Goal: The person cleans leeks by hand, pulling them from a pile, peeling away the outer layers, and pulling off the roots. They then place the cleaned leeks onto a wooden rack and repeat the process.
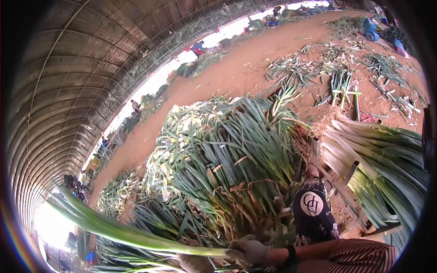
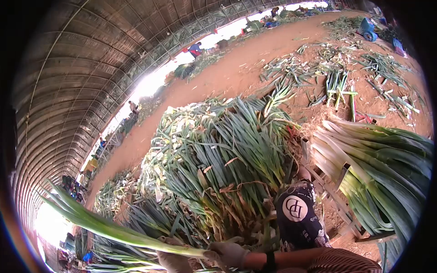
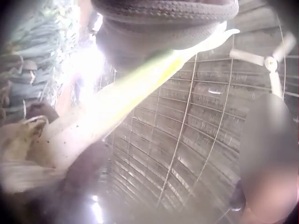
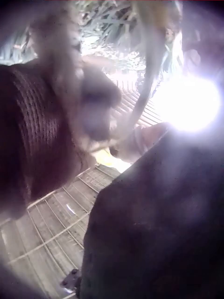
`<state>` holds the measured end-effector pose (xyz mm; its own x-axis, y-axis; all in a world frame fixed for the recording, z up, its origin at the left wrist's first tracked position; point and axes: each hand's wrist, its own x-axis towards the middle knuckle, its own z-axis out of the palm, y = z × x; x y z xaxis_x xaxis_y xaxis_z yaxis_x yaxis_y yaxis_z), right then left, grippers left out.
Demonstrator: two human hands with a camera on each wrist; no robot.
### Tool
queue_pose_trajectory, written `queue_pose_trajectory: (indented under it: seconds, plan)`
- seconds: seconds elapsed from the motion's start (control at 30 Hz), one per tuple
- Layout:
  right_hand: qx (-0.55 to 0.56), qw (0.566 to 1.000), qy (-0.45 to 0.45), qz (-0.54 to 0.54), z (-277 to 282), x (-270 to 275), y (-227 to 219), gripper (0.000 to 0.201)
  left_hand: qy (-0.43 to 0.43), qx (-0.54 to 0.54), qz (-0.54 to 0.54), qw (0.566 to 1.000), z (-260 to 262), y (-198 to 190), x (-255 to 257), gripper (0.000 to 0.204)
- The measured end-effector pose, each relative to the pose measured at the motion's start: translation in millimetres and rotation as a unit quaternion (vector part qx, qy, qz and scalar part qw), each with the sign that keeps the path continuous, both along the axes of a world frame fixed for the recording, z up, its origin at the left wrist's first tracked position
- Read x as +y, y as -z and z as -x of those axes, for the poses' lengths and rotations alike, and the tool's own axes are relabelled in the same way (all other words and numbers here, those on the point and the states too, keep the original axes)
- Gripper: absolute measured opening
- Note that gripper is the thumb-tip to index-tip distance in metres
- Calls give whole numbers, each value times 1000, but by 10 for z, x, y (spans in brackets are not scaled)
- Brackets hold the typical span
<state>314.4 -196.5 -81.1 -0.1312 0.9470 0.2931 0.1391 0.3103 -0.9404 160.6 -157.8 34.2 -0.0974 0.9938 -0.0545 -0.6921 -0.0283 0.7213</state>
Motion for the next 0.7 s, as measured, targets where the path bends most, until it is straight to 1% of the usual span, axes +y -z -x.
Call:
queue_pose_trajectory:
  seconds: [0.03, 0.07, 0.1, 0.17, 0.2, 0.23, 0.27, 0.3, 0.33, 0.37, 0.4, 0.43, 0.47, 0.5, 0.53, 0.57, 0.6, 0.63, 0.67, 0.7]
  plan:
    - [-12, 1000, -6, 16, -24, 4, -17, 39, -50, 131, -19, 990, -54, 80, 20, 16]
    - [-24, 999, -12, 33, -48, 4, -26, 39, -98, 260, -37, 960, -104, 141, 14, 15]
    - [-36, 998, -19, 52, -68, 1, -33, 39, -82, 132, -23, 988, -89, 151, 21, 17]
    - [93, 991, -62, 74, -65, -11, -35, 34, -79, 116, -132, 981, -198, 139, 100, 20]
    - [157, 980, -89, 89, -44, -40, -69, 35, -84, 110, -182, 973, -261, 101, 99, 22]
    - [262, 949, -126, 120, -3, -78, -93, 39, -81, 156, -209, 962, -321, 48, 48, 21]
    - [364, 906, -158, 151, 33, -122, -148, 43, -101, 286, -127, 944, -258, 61, 41, 24]
    - [330, 903, -199, 189, -57, -136, -249, 46, -38, 228, -92, 969, -167, 97, 39, 21]
    - [294, 897, -242, 225, -154, -139, -299, 50, -46, 165, -40, 984, -190, 106, 65, 17]
    - [293, 890, -245, 249, -138, -152, -260, 54, 37, 97, -59, 993, -107, 143, 104, 15]
    - [292, 884, -245, 270, -119, -146, -212, 57, 26, 173, -40, 984, -173, 41, 37, 13]
    - [276, 888, -257, 262, -146, -116, -195, 59, 80, 98, -11, 992, -118, 65, 22, 12]
    - [275, 882, -274, 268, -185, -124, -249, 59, 139, 21, 15, 990, -66, 114, 36, 11]
    - [275, 876, -288, 272, -235, -164, -347, 60, 139, 226, -174, 948, -20, 178, 79, 11]
    - [275, 871, -300, 274, -255, -193, -410, 60, 131, 415, -350, 830, 20, 258, 149, 11]
    - [300, 863, -307, 265, -245, -206, -412, 57, 114, 571, -496, 644, 47, 337, 210, 12]
    - [324, 854, -315, 256, -236, -219, -414, 56, 197, 551, -368, 723, 26, 472, 189, 13]
    - [336, 847, -321, 260, -250, -226, -405, 57, 273, 513, -227, 781, -26, 671, 93, 14]
    - [349, 838, -327, 264, -259, -234, -388, 59, 267, 514, -163, 798, 4, 833, 27, 14]
    - [323, 850, -302, 286, -281, -214, -380, 49, 258, 511, -98, 814, 34, 995, -39, 15]
